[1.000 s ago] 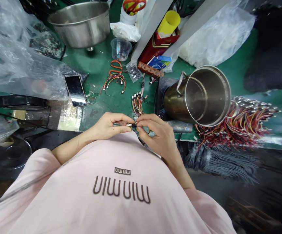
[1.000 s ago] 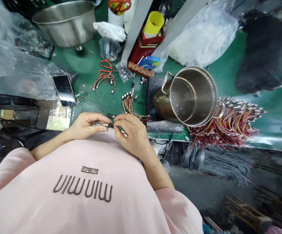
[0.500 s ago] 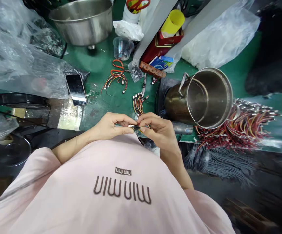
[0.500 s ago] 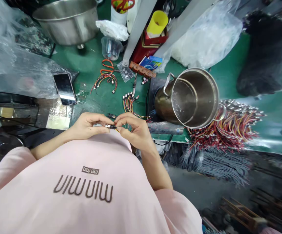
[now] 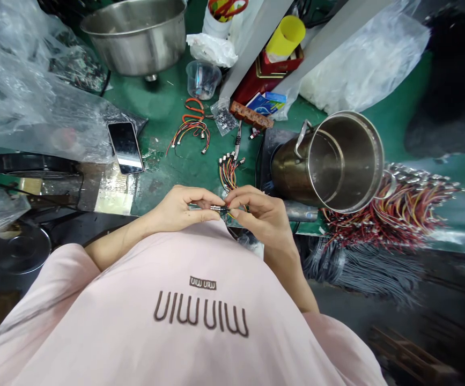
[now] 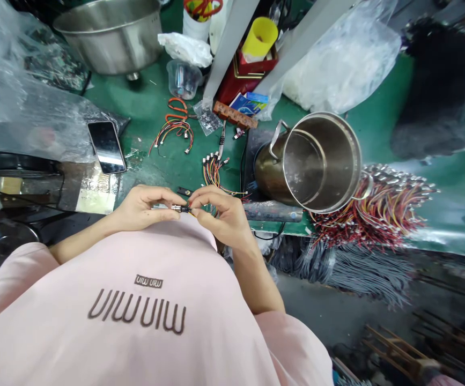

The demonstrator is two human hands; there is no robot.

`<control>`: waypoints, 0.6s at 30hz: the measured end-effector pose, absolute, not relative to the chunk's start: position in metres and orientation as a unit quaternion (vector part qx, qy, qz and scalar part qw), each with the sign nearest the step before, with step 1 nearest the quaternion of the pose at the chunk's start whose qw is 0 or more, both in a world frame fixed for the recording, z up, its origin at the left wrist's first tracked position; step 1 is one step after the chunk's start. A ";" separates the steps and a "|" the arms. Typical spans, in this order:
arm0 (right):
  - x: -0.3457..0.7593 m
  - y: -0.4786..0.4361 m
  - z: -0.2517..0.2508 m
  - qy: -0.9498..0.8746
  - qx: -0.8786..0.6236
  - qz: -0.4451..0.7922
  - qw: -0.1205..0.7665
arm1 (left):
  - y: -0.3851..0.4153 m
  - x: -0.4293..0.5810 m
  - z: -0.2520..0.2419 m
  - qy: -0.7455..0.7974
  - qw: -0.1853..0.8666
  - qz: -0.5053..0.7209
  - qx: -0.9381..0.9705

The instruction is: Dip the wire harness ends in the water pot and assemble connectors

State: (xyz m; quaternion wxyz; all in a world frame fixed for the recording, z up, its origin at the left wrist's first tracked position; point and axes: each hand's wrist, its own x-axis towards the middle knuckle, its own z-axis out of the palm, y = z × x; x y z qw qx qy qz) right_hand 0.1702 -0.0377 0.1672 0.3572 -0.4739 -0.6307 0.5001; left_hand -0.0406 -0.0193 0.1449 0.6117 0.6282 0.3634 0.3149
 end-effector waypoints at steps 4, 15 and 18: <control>0.169 -0.039 0.169 -0.666 -0.476 0.449 0.357 | -0.020 -0.040 0.145 0.364 0.617 0.319 0.620; 0.164 -0.047 0.183 -0.752 -0.498 0.314 0.296 | -0.020 -0.042 0.144 0.386 0.660 0.302 0.569; 0.163 -0.048 0.186 -0.763 -0.495 0.296 0.292 | -0.021 -0.042 0.142 0.383 0.679 0.301 0.549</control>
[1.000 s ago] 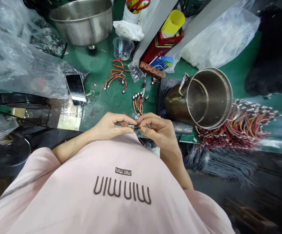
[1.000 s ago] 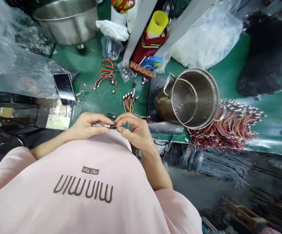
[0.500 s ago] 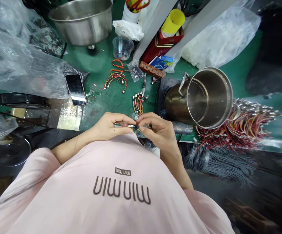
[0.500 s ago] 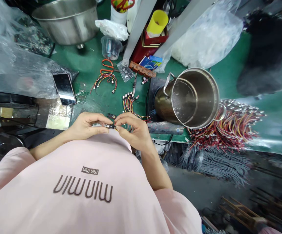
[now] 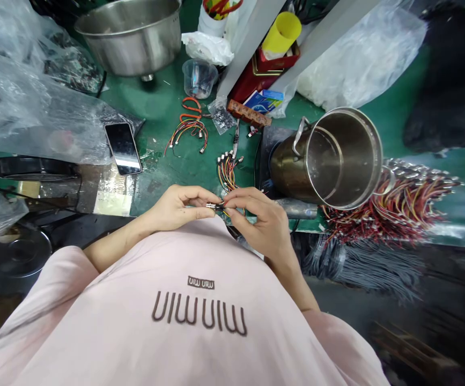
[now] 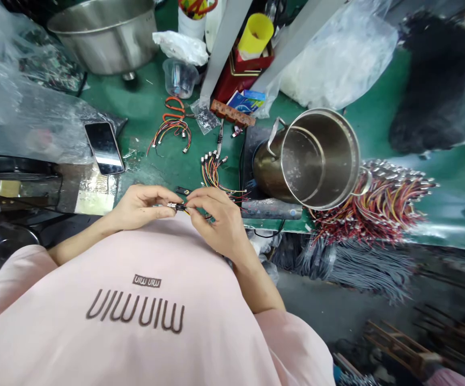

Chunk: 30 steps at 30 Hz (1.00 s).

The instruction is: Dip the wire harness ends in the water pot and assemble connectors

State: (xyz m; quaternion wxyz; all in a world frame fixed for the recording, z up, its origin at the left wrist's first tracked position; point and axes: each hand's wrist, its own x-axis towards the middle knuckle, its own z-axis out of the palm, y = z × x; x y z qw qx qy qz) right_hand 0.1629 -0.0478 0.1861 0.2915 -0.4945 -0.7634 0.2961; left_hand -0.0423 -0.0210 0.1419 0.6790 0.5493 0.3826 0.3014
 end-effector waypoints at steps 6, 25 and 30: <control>0.162 -0.050 0.192 -0.776 -0.492 0.274 0.284 | -0.023 -0.043 0.137 0.362 0.712 0.304 0.519; 0.162 -0.049 0.188 -0.826 -0.446 0.190 0.287 | -0.022 -0.042 0.138 0.378 0.713 0.295 0.511; 0.161 -0.050 0.189 -0.824 -0.460 0.191 0.270 | -0.021 -0.043 0.138 0.380 0.701 0.289 0.530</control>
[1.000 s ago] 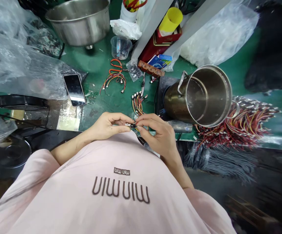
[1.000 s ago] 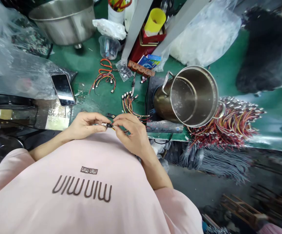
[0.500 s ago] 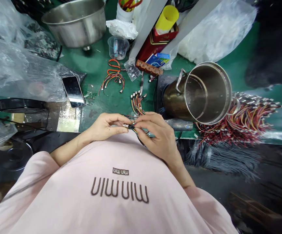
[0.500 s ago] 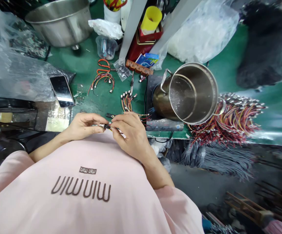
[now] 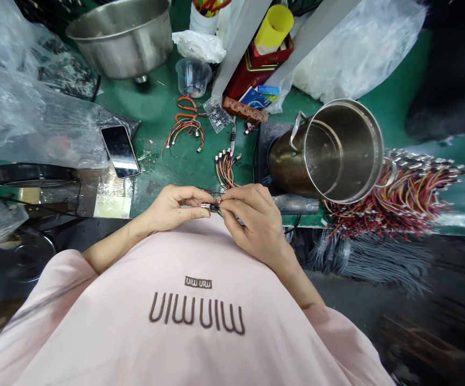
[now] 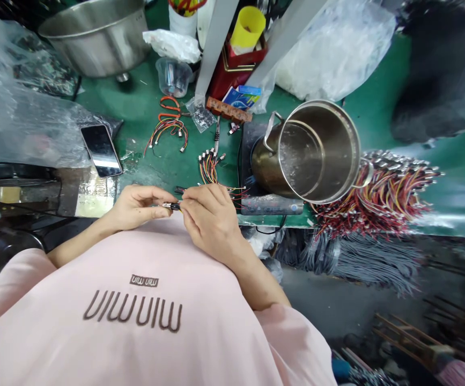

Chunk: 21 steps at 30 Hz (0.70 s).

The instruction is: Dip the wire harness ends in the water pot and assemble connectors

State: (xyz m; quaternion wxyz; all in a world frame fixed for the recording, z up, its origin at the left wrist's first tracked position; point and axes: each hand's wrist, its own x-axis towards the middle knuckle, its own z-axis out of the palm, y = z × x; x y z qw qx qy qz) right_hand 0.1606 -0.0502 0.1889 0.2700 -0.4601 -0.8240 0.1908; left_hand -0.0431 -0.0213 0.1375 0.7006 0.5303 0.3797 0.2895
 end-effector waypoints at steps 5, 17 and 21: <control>0.159 -0.051 0.188 -0.827 -0.461 0.175 0.269 | -0.019 -0.043 0.139 0.378 0.667 0.289 0.573; 0.159 -0.050 0.190 -0.821 -0.472 0.187 0.262 | -0.018 -0.044 0.136 0.363 0.683 0.284 0.567; 0.159 -0.047 0.191 -0.816 -0.470 0.206 0.266 | -0.019 -0.044 0.134 0.346 0.722 0.283 0.529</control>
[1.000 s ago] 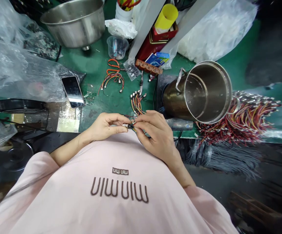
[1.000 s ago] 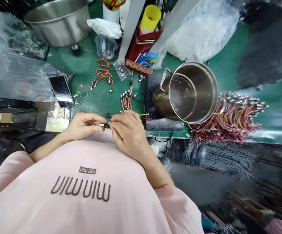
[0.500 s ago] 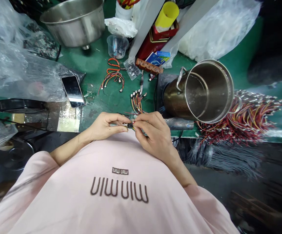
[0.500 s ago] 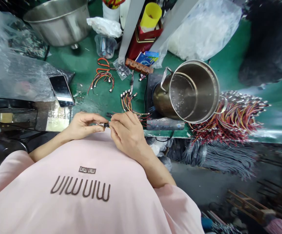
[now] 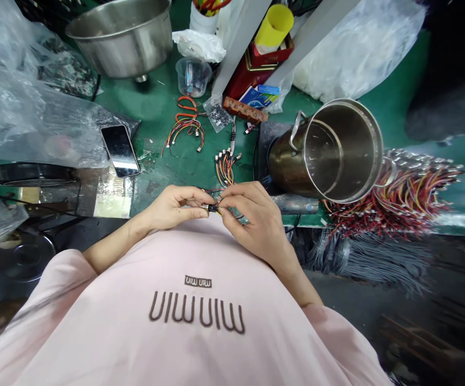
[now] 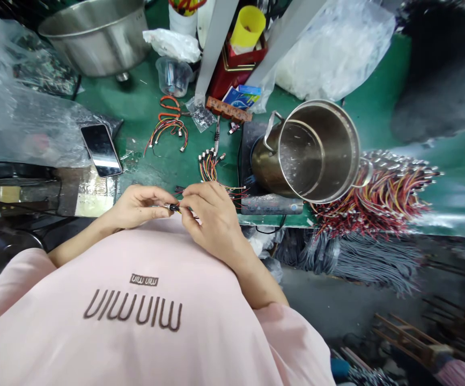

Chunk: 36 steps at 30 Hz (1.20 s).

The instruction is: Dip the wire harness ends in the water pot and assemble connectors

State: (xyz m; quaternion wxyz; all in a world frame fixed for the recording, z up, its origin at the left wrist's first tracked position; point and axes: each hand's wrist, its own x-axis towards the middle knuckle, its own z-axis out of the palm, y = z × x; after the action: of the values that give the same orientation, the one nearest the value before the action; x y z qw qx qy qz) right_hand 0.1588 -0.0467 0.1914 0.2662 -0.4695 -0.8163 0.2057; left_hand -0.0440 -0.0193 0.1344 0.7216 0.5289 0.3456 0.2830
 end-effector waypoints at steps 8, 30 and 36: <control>0.155 -0.046 0.189 -0.826 -0.461 0.194 0.259 | -0.020 -0.038 0.126 0.347 0.779 0.326 0.407; 0.148 -0.048 0.192 -0.842 -0.454 0.187 0.224 | -0.019 -0.037 0.121 0.377 0.779 0.347 0.361; 0.152 -0.046 0.192 -0.848 -0.441 0.201 0.213 | -0.017 -0.039 0.123 0.386 0.766 0.339 0.386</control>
State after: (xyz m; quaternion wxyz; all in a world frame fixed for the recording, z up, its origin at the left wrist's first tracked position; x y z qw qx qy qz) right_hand 0.1518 -0.0465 0.1923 0.2127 -0.4410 -0.8484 0.2011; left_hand -0.0394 -0.0174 0.1227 0.7661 0.3862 0.3856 0.3395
